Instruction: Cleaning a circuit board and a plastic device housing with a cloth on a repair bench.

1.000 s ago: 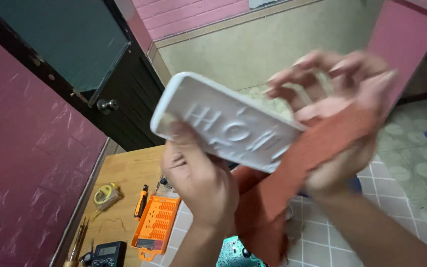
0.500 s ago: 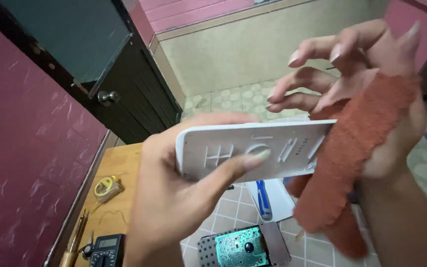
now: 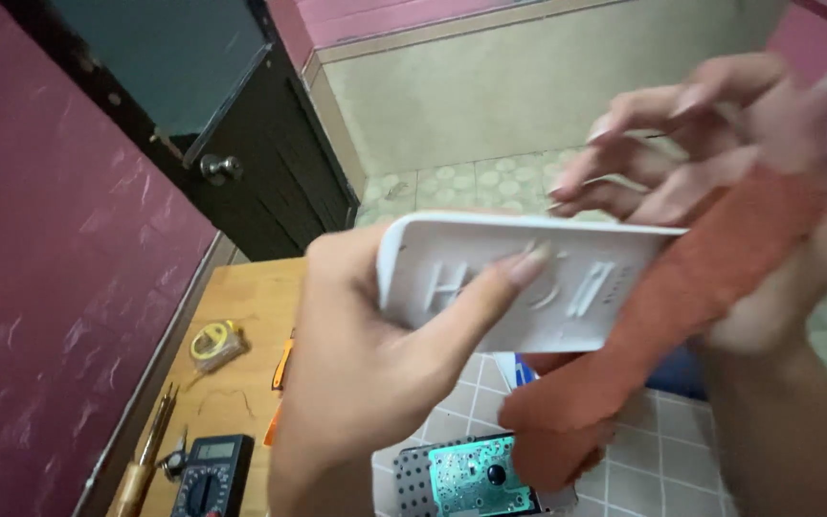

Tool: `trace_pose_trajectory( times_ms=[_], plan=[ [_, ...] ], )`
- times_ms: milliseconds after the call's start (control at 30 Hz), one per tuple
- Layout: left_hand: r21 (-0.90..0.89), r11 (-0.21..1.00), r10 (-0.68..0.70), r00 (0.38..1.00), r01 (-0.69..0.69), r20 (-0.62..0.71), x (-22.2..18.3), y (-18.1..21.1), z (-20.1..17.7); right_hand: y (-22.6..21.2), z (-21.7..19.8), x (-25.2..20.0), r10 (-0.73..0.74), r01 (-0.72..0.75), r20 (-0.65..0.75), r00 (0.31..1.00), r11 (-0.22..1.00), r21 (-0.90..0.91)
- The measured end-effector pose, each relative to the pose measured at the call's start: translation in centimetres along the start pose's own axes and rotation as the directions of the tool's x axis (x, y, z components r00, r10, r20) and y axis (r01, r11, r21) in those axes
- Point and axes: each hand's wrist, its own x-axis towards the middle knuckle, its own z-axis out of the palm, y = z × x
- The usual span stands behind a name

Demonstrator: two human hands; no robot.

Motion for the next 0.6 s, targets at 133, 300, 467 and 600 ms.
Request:
trace_pose_trajectory(
  times_ms=[133,300,467,600],
  plan=[
    [-0.176,0.984,-0.019,0.984,-0.013,-0.180,0.2,-0.4,1.4,1.1,1.4,-0.2,-0.095,0.071,-0.090,0.991,0.969,-0.238],
    [0.017,1.000,0.001,1.000,-0.001,-0.015,0.1,0.4,-0.6,0.2,2.4,0.0,-0.016,0.017,0.004,1.000,0.983,-0.181],
    [-0.173,0.984,-0.083,0.981,0.053,-0.173,0.6,0.1,1.8,0.0,3.6,-0.1,-0.056,0.026,-0.186,0.981,0.986,-0.163],
    [-0.156,0.988,-0.040,0.989,0.017,-0.144,0.8,0.1,1.9,-0.3,2.9,0.1,-0.156,0.121,-0.140,0.978,0.965,-0.231]
  ],
)
